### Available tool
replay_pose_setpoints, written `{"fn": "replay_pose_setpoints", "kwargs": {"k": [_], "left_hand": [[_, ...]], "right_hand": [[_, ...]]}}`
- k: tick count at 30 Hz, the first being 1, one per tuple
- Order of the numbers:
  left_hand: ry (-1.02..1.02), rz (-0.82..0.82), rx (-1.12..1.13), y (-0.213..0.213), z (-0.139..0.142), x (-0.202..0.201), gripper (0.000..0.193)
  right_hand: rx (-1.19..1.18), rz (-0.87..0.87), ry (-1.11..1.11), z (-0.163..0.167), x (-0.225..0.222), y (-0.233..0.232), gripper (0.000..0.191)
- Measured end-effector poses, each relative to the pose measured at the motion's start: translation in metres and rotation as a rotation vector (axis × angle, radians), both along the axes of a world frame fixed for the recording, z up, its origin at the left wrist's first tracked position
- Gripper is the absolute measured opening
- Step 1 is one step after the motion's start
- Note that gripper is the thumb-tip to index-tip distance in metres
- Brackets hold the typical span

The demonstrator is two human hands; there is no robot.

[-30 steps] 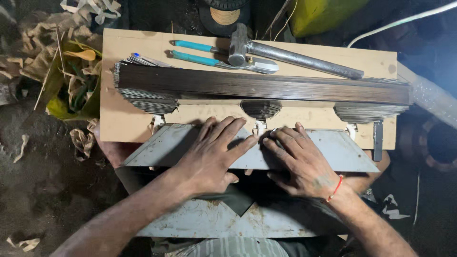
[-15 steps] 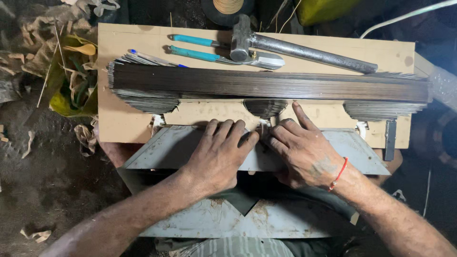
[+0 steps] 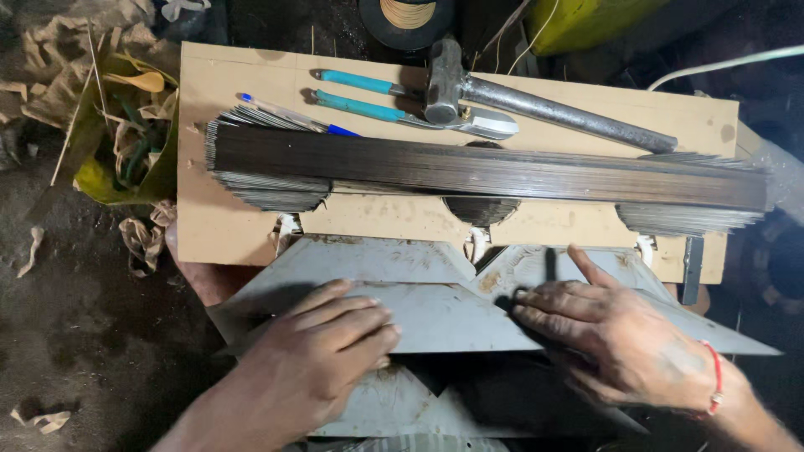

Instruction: The person repeatedly picks up thin metal strips from a stack, aligns them, and trims the ends using a metal blade. The trimmed pieces are placed aside while the process continues with the next strip.

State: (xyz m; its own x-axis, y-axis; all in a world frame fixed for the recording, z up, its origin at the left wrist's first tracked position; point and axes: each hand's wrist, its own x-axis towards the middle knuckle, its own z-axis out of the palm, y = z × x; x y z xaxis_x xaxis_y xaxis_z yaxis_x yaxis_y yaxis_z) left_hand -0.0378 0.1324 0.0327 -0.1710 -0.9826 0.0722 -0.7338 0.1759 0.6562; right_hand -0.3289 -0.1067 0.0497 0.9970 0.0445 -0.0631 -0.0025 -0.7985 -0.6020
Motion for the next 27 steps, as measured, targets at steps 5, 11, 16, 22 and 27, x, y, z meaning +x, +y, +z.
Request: {"fn": "replay_pose_setpoints", "kwargs": {"k": [5,11,16,22,27], "left_hand": [[-0.188,0.553,-0.046,0.043,0.010,0.075,0.023],[0.503,0.945,-0.285,0.059,-0.025,0.087,0.019],[0.690,0.850,-0.349,0.052,-0.040,0.099,0.015],[0.687,0.832,-0.587,0.030,-0.067,0.108,0.041],[0.528,0.782,-0.603,0.018,-0.097,0.127,0.084]], "right_hand": [[-0.211,-0.183,-0.068,-0.008,-0.007,-0.017,0.050],[-0.556,-0.194,-0.027,-0.048,0.025,-0.014,0.068],[-0.646,-0.147,0.060,-0.061,0.081,0.026,0.060],[-0.673,-0.086,-0.067,-0.065,0.182,0.053,0.045],[-0.541,-0.327,-0.197,-0.045,0.211,0.034,0.030]]}}
